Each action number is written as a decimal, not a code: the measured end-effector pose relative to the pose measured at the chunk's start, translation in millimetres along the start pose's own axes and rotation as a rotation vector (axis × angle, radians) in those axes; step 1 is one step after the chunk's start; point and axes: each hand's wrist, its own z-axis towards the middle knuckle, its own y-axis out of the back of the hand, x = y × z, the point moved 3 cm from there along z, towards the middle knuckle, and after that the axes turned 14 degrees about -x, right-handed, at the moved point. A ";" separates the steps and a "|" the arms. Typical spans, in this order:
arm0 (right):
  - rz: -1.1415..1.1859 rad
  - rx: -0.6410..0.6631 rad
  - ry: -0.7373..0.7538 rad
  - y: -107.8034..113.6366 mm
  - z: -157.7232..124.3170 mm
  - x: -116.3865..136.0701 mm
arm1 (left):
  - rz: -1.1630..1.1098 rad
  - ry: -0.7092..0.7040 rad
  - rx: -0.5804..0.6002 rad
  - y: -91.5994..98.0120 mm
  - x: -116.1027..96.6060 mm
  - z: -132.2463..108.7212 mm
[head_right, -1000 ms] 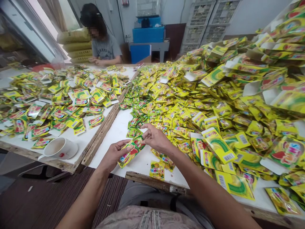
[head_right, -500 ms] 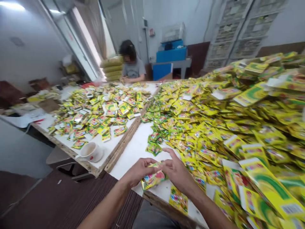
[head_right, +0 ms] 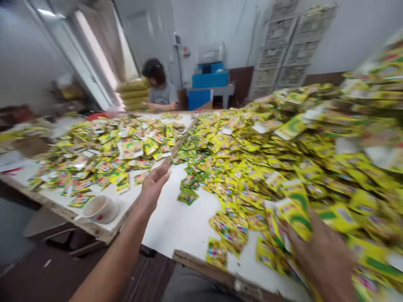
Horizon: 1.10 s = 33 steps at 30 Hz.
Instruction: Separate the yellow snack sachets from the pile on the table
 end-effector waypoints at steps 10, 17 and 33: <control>0.590 1.017 0.075 -37.3 -12.5 150.6 | 0.433 -0.649 0.553 -2.3 10.2 -98.2; 0.191 0.755 0.203 -98.4 2.8 155.0 | 0.589 -0.051 0.472 37.8 57.2 -73.5; 0.584 0.762 -0.530 -109.1 -20.6 134.7 | 1.032 -0.540 0.715 -8.8 35.7 -73.9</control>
